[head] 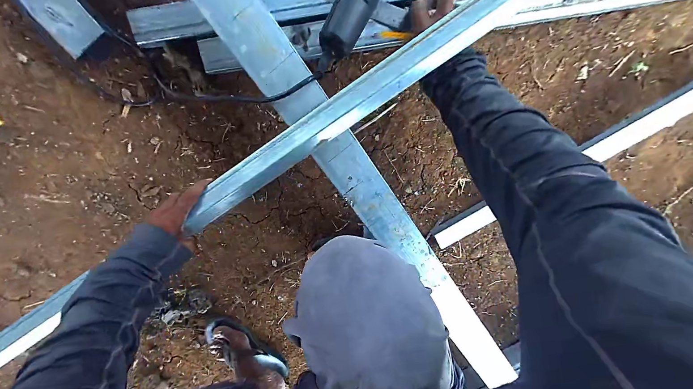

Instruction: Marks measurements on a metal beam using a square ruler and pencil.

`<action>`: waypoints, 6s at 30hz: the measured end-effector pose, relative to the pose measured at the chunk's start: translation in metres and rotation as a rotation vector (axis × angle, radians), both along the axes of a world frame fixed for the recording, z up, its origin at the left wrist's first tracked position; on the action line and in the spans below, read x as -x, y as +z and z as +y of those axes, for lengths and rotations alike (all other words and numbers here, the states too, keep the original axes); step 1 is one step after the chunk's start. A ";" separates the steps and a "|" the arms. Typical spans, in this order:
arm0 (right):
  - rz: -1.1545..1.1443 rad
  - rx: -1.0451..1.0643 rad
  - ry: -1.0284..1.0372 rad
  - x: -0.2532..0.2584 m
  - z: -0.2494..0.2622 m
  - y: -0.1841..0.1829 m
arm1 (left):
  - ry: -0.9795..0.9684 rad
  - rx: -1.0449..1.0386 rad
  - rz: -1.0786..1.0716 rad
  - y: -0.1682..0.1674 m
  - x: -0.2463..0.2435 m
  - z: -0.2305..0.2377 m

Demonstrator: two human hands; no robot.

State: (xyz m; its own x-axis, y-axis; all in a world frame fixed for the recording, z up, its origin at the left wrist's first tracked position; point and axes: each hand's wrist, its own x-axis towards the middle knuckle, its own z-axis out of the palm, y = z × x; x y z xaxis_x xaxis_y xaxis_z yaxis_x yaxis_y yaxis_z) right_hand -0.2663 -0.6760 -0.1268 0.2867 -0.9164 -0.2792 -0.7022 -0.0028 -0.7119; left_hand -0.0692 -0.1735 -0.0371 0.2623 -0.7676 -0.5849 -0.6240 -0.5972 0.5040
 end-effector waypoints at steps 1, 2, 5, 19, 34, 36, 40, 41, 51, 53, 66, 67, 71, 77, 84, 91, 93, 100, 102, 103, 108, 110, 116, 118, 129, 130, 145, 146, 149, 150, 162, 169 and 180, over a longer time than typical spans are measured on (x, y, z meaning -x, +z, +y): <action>0.058 0.024 0.050 0.003 -0.004 -0.003 | 0.011 0.044 0.029 -0.009 -0.005 0.005; 0.158 0.065 0.125 0.009 -0.008 -0.004 | 0.023 0.075 0.045 -0.014 -0.009 0.007; 0.567 0.186 0.490 0.054 0.018 0.034 | 0.103 -0.009 0.172 0.013 -0.001 -0.015; 0.719 0.241 0.451 0.297 0.136 0.157 | 0.119 -0.161 0.435 0.015 0.032 -0.021; -0.520 -0.247 -0.016 0.181 0.292 0.134 | -0.080 0.066 0.149 0.005 0.072 -0.018; -0.593 -0.393 0.017 0.154 0.300 0.117 | -0.073 0.185 0.107 0.017 0.081 -0.024; -0.600 -0.620 -0.084 0.117 0.307 0.104 | -0.141 0.527 0.020 0.024 0.106 -0.045; -0.599 -0.651 -0.131 0.112 0.307 0.104 | -0.166 0.574 0.003 0.024 0.113 -0.053; -0.556 -0.713 -0.222 0.087 0.297 0.118 | -0.288 0.648 -0.131 -0.001 0.129 -0.081; -0.562 -0.697 -0.218 0.085 0.297 0.117 | -0.288 0.668 -0.161 -0.003 0.130 -0.082; -0.697 -0.675 -0.179 0.095 0.299 0.108 | -0.273 0.725 -0.248 -0.008 0.136 -0.083; -0.705 -0.671 -0.182 0.094 0.299 0.107 | -0.271 0.720 -0.248 -0.007 0.135 -0.083; -0.699 -0.676 -0.194 0.094 0.298 0.108 | -0.274 0.718 -0.247 -0.006 0.135 -0.084; -0.639 -0.677 -0.169 0.094 0.296 0.112 | -0.274 0.705 -0.241 -0.004 0.136 -0.085; -0.276 -0.353 0.119 0.139 0.283 0.129 | -0.298 0.661 -0.239 -0.004 0.136 -0.084; 0.393 0.025 0.627 0.121 0.272 0.185 | -0.313 0.615 -0.225 0.001 0.136 -0.085; 0.481 -0.007 0.687 0.106 0.267 0.196 | -0.321 0.610 -0.214 0.001 0.136 -0.085; 0.726 -0.118 0.849 0.074 0.265 0.220 | -0.310 0.606 -0.199 -0.002 0.136 -0.085; 0.794 -0.172 0.907 0.073 0.263 0.230 | -0.306 0.607 -0.206 -0.001 0.136 -0.085; 0.835 -0.212 0.942 0.074 0.260 0.236 | -0.303 0.611 -0.210 -0.001 0.136 -0.084; 0.775 -0.067 0.819 0.103 0.263 0.228 | -0.308 0.602 -0.203 0.001 0.136 -0.086; 0.679 0.030 0.743 0.106 0.266 0.220 | -0.312 0.594 -0.206 0.000 0.136 -0.085; 0.604 -0.006 0.788 0.088 0.265 0.202 | -0.304 0.629 -0.220 -0.004 0.136 -0.085; 0.667 -0.086 0.843 0.084 0.264 0.214 | -0.308 0.622 -0.218 -0.004 0.136 -0.084; 0.088 -0.285 0.239 0.134 0.284 0.149 | -0.305 0.654 -0.195 -0.005 0.135 -0.085; -0.026 -0.338 0.189 0.128 0.287 0.137 | -0.308 0.655 -0.188 -0.004 0.135 -0.086; -0.611 -0.526 -0.050 0.154 0.327 0.091 | 0.159 0.041 0.448 0.012 0.069 -0.030; -0.630 -0.528 -0.068 0.157 0.328 0.092 | 0.143 0.066 0.411 0.013 0.073 -0.030; -0.675 -0.519 -0.105 0.162 0.331 0.092 | 0.077 0.096 0.240 0.016 0.085 -0.027; -0.688 -0.522 -0.110 0.161 0.331 0.092 | 0.061 0.098 0.177 0.016 0.089 -0.024; -0.585 -0.713 -0.190 0.145 0.332 0.092 | 0.014 0.096 -0.193 0.011 0.139 -0.017; -0.515 -0.692 -0.255 0.133 0.330 0.093 | -0.268 0.711 -0.112 -0.013 0.136 -0.032; -0.465 -0.696 -0.236 0.135 0.327 0.097 | -0.429 0.620 -0.287 -0.021 0.157 -0.071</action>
